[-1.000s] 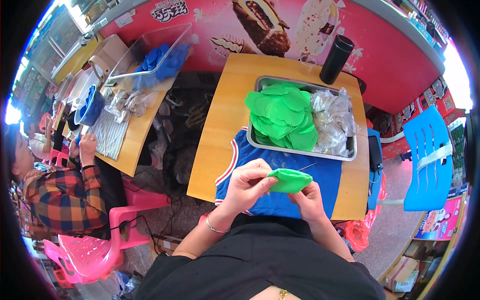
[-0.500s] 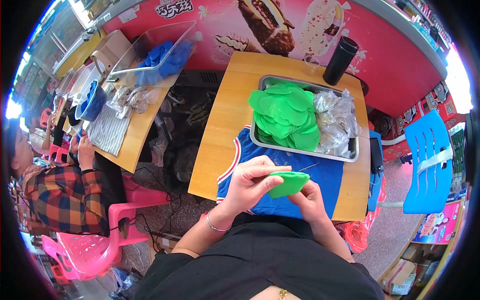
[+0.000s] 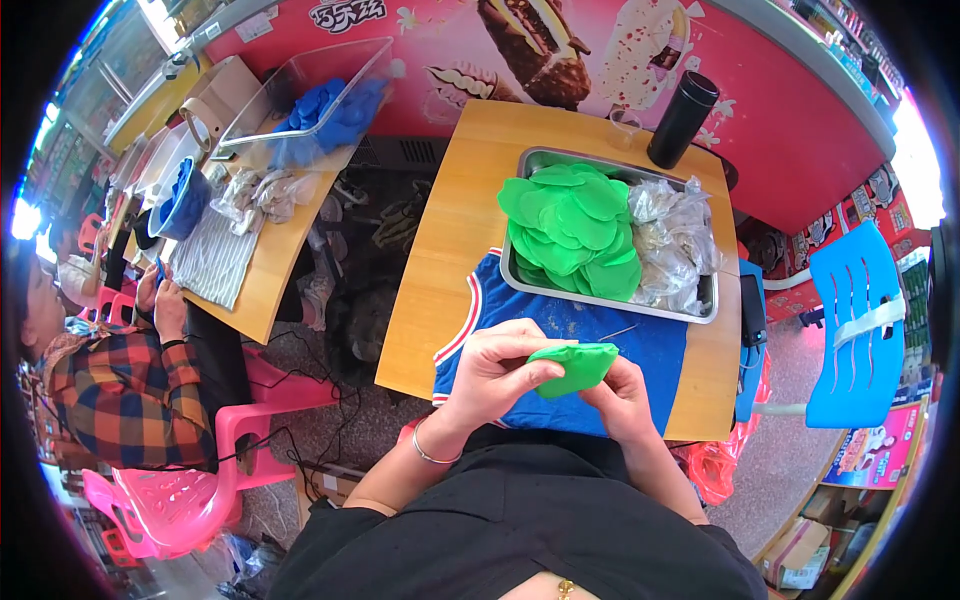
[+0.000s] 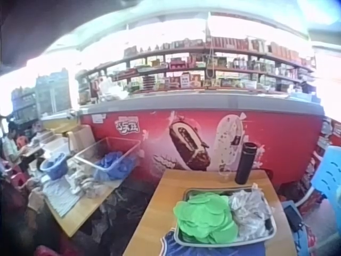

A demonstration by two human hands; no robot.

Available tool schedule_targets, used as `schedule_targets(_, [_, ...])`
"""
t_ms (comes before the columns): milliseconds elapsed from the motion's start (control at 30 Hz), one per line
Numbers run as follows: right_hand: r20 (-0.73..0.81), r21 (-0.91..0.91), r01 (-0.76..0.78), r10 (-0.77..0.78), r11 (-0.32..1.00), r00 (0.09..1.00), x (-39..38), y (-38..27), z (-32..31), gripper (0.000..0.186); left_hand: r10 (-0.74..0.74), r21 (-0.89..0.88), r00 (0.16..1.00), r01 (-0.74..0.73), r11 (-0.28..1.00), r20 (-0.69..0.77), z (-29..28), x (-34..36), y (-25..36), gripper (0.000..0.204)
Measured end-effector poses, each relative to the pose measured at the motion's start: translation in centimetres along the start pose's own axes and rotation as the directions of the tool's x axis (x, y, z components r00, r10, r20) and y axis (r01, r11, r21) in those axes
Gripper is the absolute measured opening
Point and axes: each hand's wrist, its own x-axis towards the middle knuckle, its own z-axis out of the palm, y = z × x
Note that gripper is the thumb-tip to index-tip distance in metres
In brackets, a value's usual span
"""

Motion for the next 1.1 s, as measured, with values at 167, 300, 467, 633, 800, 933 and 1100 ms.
schedule_targets(167, [0.061, -0.331, 0.122, -0.108, 0.936, 0.992, 0.1, 1.0, -1.2, 0.013, 0.039, 0.088, 0.999, -0.039, 0.995, 0.005, 0.1, 0.2, 0.3, 0.022])
schedule_targets(300, [0.078, -0.309, 0.118, -0.099, 0.944, 0.992, 0.1, 0.4, -0.7, 0.014, 0.037, 0.079, 0.999, -0.037, 0.996, 0.007, 0.2, 0.0, 0.0, 0.020])
schedule_targets(467, [0.016, 0.207, -0.082, 0.080, 0.975, 0.997, -0.3, 0.6, -0.2, 0.013, 0.042, 0.028, 0.999, -0.041, 0.999, -0.029, 0.3, -0.1, -0.2, 0.013])
schedule_targets(633, [-0.010, -0.013, 0.044, -0.045, 0.999, 0.999, 0.0, 0.9, -0.4, 0.011, 0.038, 0.035, 0.997, -0.036, 0.999, -0.062, 0.5, -0.3, -0.4, 0.013])
schedule_targets(800, [-0.023, 0.102, -0.007, 0.009, 0.995, 1.000, 0.1, 0.2, 0.1, 0.009, 0.058, -0.037, 0.997, -0.060, 0.998, -0.054, 0.9, -0.8, -1.2, 0.015])
schedule_targets(933, [-0.039, 0.244, -0.084, 0.097, 0.966, 0.995, -0.3, 0.9, -0.1, 0.008, 0.001, -0.255, 0.997, -0.021, 0.967, -0.078, 1.2, -1.2, -2.1, 0.016])
schedule_targets(1100, [-0.118, 0.034, -0.014, 0.018, 0.999, 0.993, 0.2, 0.5, 0.1, 0.005, -0.016, -0.268, 0.994, -0.015, 0.963, -0.112, 1.3, -0.9, -1.9, 0.019])
